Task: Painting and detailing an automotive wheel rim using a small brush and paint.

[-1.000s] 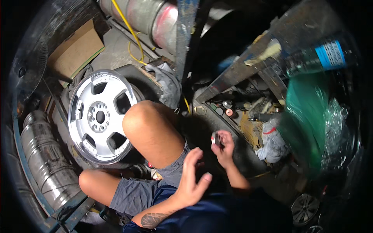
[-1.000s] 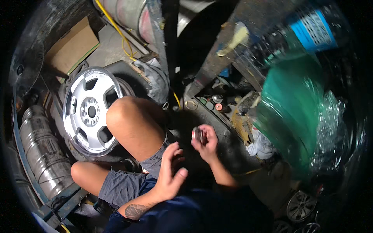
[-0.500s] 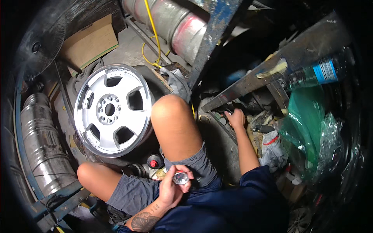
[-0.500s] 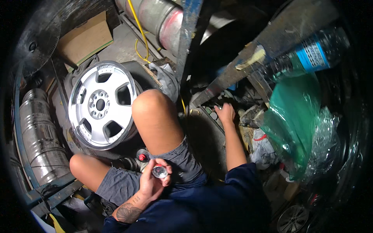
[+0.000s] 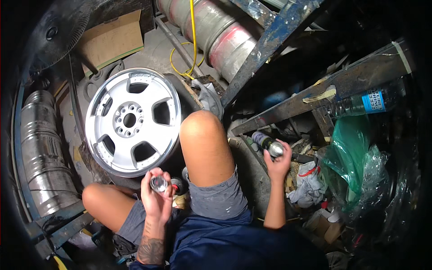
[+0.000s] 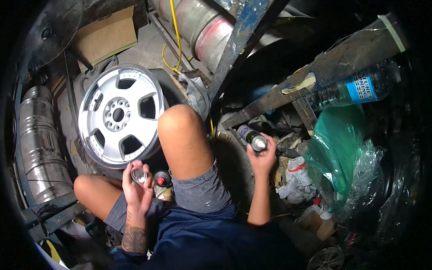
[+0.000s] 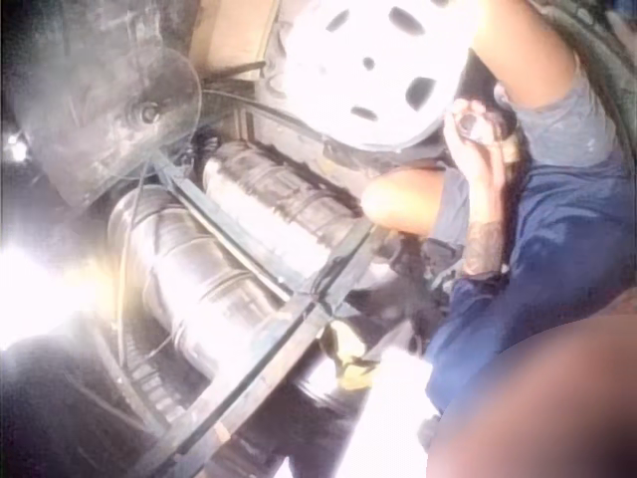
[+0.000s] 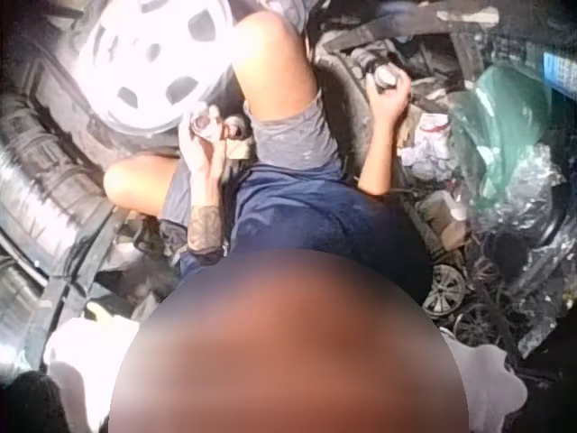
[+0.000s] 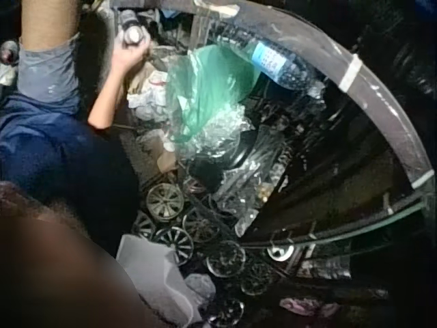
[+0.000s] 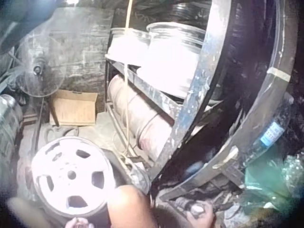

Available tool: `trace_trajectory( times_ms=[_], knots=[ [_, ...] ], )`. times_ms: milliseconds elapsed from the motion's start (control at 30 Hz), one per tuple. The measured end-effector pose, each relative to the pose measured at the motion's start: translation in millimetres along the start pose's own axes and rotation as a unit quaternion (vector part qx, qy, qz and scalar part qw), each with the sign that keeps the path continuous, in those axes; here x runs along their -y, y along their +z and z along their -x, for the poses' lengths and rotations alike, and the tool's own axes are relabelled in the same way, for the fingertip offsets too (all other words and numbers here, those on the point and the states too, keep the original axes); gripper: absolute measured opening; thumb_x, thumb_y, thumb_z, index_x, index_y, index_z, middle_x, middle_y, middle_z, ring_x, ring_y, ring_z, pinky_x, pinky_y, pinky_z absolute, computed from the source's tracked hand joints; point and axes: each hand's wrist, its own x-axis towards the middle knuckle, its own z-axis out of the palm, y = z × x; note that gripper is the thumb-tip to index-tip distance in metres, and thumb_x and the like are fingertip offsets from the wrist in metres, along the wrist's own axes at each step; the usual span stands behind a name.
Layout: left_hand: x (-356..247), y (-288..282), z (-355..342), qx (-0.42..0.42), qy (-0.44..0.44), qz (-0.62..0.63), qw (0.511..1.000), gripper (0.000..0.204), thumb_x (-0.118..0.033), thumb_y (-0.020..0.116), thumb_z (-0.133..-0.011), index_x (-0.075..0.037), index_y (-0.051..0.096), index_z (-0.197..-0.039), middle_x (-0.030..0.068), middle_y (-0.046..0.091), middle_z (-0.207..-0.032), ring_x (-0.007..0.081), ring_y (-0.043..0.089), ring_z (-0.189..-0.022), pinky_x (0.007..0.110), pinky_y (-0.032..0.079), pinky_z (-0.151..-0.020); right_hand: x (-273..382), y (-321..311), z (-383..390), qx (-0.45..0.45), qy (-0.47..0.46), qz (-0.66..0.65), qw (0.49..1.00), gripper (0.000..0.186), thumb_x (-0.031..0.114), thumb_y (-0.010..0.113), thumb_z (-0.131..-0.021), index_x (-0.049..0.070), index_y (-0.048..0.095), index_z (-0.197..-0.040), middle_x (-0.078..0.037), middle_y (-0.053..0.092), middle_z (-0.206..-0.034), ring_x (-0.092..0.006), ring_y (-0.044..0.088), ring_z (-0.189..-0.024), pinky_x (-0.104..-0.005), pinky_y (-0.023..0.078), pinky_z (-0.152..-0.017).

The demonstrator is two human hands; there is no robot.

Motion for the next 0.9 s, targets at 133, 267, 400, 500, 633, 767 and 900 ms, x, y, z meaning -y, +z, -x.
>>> trace_trajectory(
  times_ms=[133,267,400,500,633,767,900],
  knots=[
    [-14.5,6.4,-21.9,0.086,-0.031,0.027,0.995,0.031,-0.035,0.039,-0.102,-0.008,0.056,-0.103,0.0093,0.062,-0.092,0.0146,0.05,-0.054,0.03,0.044,-0.053,39.2,10.8,22.6,-0.073,0.058,-0.293,0.952,0.063,0.022,0.073,-0.08,0.0,0.044,-0.131,-0.014,0.057,-0.121,-0.0253,0.057,-0.11,-0.0397,0.043,-0.101],
    [-27.0,6.2,-26.3,0.059,0.057,0.043,0.996,0.03,-0.03,0.042,-0.103,-0.007,0.056,-0.115,0.0126,0.064,-0.104,0.0215,0.06,-0.073,0.033,0.049,-0.067,114.4,2.6,-5.2,-0.042,-0.019,-0.311,0.949,0.075,0.067,0.061,-0.079,0.005,0.046,-0.119,-0.007,0.047,-0.114,-0.0217,0.054,-0.101,-0.0429,0.047,-0.095],
    [-30.3,-23.0,-40.0,0.068,0.094,0.086,0.99,0.028,-0.026,0.043,-0.102,-0.006,0.053,-0.118,0.0157,0.062,-0.107,0.0246,0.061,-0.084,0.034,0.052,-0.075,168.0,46.4,-11.3,0.137,-0.085,-0.288,0.944,0.08,0.075,0.059,-0.078,0.001,0.049,-0.107,-0.013,0.057,-0.091,-0.0184,0.056,-0.076,-0.0358,0.053,-0.074],
    [-24.6,-46.6,-42.6,0.023,0.128,0.117,0.985,0.032,-0.028,0.042,-0.103,-0.004,0.052,-0.122,0.0164,0.062,-0.108,0.0282,0.064,-0.095,0.037,0.054,-0.082,185.8,62.2,-25.3,0.327,0.205,-0.616,0.686,0.073,0.065,0.067,-0.078,-0.003,0.055,-0.103,-0.015,0.064,-0.083,-0.022,0.06,-0.064,-0.0345,0.05,-0.059],
    [-24.2,-39.9,-25.1,0.115,0.136,0.131,0.975,0.041,-0.036,0.034,-0.106,-0.005,0.05,-0.127,0.0155,0.061,-0.111,0.0245,0.063,-0.095,0.037,0.053,-0.082,126.4,86.4,10.0,0.571,0.373,-0.422,0.597,0.079,0.07,0.067,-0.076,0.0,0.056,-0.112,-0.011,0.063,-0.084,-0.0227,0.06,-0.07,-0.0368,0.051,-0.07],
    [-24.8,-41.2,-13.1,0.144,0.166,0.115,0.969,0.041,-0.036,0.032,-0.106,-0.005,0.048,-0.129,0.0135,0.059,-0.115,0.0182,0.058,-0.089,0.032,0.048,-0.077,149.6,101.5,14.8,0.437,0.375,-0.57,0.587,0.081,0.065,0.067,-0.079,0.006,0.046,-0.13,-0.014,0.062,-0.109,-0.0256,0.062,-0.082,-0.0388,0.051,-0.077],
    [-24.2,-51.4,-21.0,0.101,0.129,0.117,0.979,0.037,-0.033,0.035,-0.104,-0.004,0.05,-0.121,0.0126,0.059,-0.106,0.02,0.056,-0.083,0.032,0.045,-0.072,28.9,34.1,27.4,0.354,0.334,-0.417,0.767,0.088,0.074,0.061,-0.078,0.004,0.045,-0.129,-0.009,0.064,-0.086,-0.0222,0.061,-0.075,-0.0313,0.05,-0.07]
  ],
)
